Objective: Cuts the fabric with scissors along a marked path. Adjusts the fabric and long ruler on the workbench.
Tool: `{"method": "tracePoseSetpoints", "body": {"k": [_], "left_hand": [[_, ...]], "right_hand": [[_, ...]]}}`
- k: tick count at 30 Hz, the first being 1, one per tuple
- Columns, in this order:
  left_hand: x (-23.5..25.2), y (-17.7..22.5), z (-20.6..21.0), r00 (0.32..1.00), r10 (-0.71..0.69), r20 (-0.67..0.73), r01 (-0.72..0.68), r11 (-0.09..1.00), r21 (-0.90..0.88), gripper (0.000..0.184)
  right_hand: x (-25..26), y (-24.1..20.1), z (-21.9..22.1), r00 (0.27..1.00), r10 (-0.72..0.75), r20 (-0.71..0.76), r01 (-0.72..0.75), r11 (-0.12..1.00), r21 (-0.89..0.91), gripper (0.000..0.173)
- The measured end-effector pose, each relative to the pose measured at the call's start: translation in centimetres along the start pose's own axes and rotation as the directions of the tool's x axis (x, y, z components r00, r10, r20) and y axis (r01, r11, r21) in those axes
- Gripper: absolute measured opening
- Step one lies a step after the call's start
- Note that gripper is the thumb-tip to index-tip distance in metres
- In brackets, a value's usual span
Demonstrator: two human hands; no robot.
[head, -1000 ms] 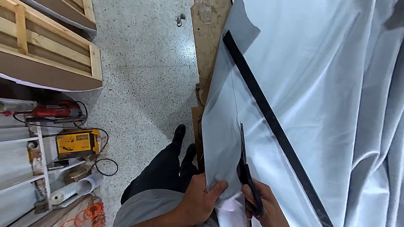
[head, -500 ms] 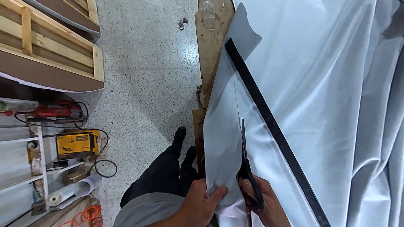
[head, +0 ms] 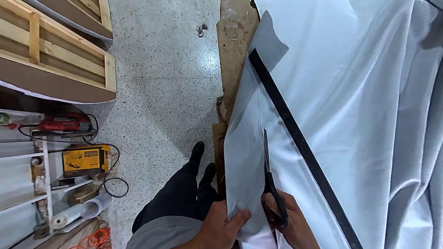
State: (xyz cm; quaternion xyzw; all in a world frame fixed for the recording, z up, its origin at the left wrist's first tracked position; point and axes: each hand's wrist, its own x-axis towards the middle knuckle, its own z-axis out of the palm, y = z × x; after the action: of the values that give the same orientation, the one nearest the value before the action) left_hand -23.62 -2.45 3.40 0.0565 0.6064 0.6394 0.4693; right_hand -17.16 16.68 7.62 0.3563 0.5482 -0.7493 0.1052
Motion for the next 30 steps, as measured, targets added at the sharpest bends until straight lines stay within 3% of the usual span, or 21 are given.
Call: {"method": "tracePoseSetpoints", "body": {"k": [30], "left_hand": [[-0.3, 0.3, -0.7, 1.0, -0.024, 0.002, 0.024, 0.995, 0.099, 0.018]], "right_hand": [[2.3, -1.1, 0.4, 1.0, 0.015, 0.019, -0.016, 0.999, 0.033, 0.034]]}}
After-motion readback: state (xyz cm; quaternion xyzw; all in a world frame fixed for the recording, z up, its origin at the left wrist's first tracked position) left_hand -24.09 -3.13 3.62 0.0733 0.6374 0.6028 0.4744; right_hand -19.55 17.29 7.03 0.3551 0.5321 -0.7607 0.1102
